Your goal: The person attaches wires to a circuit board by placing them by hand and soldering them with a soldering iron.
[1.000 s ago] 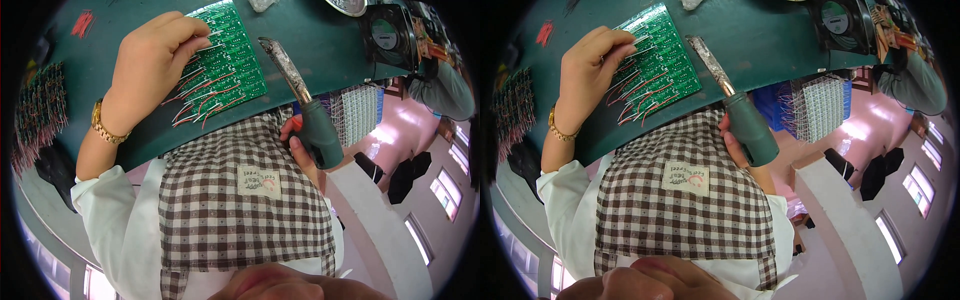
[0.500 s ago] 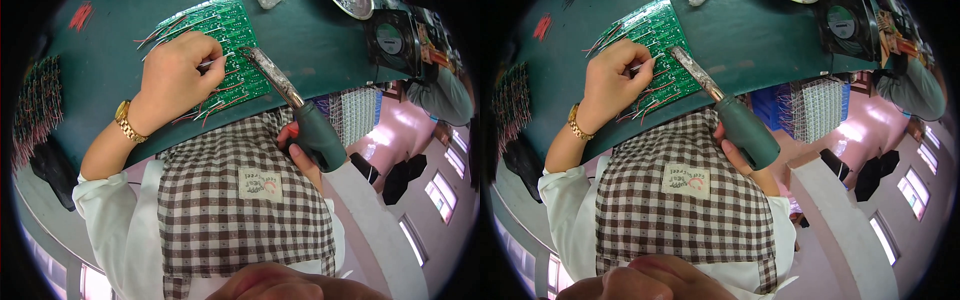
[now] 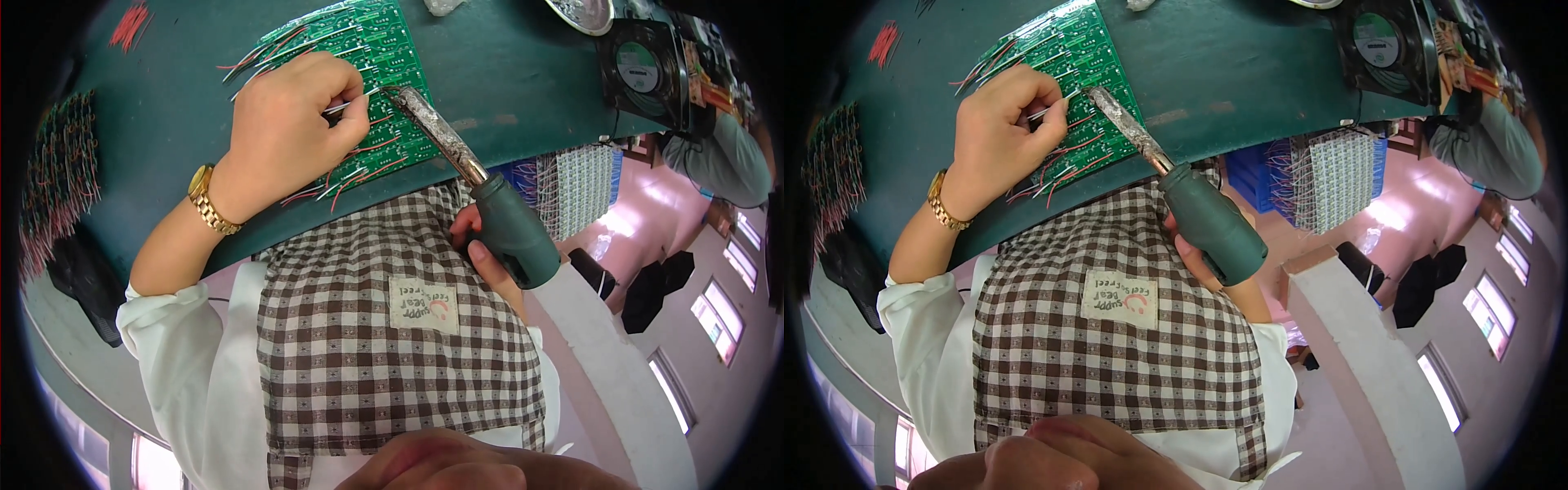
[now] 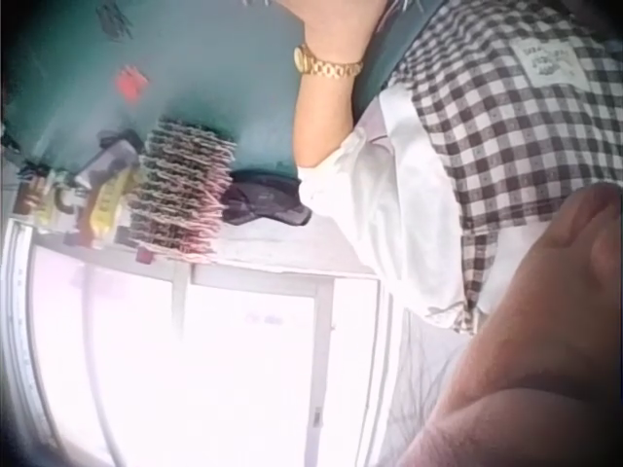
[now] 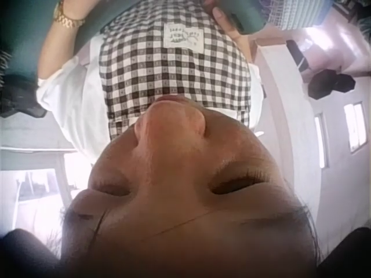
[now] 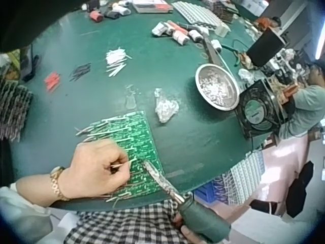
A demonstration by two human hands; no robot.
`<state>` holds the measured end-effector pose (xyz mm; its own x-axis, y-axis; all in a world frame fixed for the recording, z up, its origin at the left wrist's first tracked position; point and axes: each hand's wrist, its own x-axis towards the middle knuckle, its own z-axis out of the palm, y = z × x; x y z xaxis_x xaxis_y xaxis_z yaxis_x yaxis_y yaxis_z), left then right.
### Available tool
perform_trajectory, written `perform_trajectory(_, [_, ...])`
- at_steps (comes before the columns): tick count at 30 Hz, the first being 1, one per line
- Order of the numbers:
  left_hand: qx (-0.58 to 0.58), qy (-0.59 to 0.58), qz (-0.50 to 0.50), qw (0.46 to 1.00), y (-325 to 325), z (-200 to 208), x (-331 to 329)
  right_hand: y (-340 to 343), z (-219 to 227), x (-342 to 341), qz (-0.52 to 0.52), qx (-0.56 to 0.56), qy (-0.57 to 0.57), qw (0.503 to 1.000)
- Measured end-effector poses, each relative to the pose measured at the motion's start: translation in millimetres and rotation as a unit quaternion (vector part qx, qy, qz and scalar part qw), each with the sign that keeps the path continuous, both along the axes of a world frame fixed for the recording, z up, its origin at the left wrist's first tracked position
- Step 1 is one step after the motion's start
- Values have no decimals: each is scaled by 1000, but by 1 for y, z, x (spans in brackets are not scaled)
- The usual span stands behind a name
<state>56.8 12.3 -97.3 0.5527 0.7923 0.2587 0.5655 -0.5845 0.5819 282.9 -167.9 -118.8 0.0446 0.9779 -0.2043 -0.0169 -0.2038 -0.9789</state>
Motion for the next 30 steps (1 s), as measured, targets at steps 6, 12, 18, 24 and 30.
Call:
perform_trajectory(6, [11,-2,-2,1000,-4,-2,1,-4,16,-1,-24,-22,11,999])
perform_trajectory(12, [3,1,1,1000,-12,-2,1,-14,7,-6,-65,7,40,997])
perform_trajectory(18, [-7,8,-5,1000,-13,-2,0,-25,2,1,-31,11,-17,999])
perform_trajectory(24, [-7,12,-4,1000,-9,-2,-2,-22,-1,1,-38,24,-10,999])
perform_trajectory(30, [-5,15,-4,1000,-8,-1,-4,-20,8,-5,-58,3,14,998])
